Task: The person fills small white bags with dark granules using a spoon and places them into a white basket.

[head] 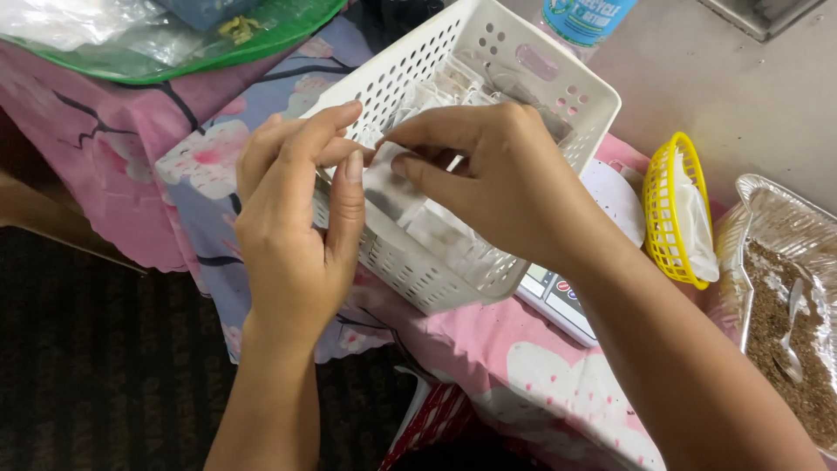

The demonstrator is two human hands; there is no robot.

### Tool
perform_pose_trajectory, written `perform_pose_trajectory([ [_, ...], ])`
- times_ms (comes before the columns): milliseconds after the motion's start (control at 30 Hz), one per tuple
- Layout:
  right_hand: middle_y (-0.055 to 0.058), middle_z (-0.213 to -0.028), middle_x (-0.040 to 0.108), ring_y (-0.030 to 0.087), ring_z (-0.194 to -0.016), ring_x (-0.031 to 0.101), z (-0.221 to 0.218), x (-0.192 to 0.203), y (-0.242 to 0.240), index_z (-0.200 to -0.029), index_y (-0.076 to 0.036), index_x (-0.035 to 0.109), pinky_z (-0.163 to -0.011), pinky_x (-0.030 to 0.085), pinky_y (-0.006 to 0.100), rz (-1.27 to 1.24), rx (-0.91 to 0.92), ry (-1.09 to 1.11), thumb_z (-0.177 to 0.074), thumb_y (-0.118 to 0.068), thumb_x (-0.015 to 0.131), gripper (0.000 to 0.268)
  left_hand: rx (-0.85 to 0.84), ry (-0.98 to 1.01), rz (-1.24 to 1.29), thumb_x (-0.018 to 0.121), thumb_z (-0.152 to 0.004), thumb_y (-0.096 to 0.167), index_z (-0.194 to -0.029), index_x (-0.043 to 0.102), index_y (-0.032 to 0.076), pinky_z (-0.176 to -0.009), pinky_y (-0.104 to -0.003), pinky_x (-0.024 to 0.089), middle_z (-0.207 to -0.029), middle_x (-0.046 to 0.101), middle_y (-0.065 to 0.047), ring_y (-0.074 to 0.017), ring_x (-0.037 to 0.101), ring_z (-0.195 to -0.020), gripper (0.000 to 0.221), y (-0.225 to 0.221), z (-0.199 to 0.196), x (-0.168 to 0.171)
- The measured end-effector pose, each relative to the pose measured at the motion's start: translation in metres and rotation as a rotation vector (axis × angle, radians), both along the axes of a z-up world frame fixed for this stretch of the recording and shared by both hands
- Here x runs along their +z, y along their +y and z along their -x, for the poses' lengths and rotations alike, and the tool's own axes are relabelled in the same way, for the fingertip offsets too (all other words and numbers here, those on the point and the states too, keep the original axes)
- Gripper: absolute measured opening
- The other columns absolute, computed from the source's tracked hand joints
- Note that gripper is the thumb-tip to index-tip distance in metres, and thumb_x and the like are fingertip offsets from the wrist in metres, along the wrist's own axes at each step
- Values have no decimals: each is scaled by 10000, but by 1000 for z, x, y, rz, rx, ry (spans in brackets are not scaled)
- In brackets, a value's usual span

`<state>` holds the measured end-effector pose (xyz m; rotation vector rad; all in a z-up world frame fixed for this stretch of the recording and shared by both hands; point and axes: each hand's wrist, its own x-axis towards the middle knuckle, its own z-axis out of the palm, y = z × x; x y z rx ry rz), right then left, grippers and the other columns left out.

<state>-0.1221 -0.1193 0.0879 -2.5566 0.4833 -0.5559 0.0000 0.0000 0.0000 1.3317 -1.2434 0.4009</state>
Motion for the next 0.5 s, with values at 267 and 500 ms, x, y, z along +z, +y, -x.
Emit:
perform_pose_trajectory([
  [267, -11, -914, 805, 60, -795, 693, -11, -4, -10, -1072, -106, 778, -735, 542, 235, -44, 31, 50, -907, -141, 698, 187, 18, -14, 33, 537, -1144, 26, -1352, 537, -34, -1128, -469, 530, -1234, 686, -164, -336, 646, -1198, 217, 4, 2, 6],
  [500, -44, -927, 823, 49, -802, 725, -19, -14, -25, -1052, -151, 783, -767, 545, 228, -84, -11, 140, -899, -210, 701, 183, 20, -20, 58, 500, -1141, 27, -1312, 565, -61, -1080, -454, 551, -1207, 681, -177, -339, 664, -1168, 203, 0, 3, 6],
])
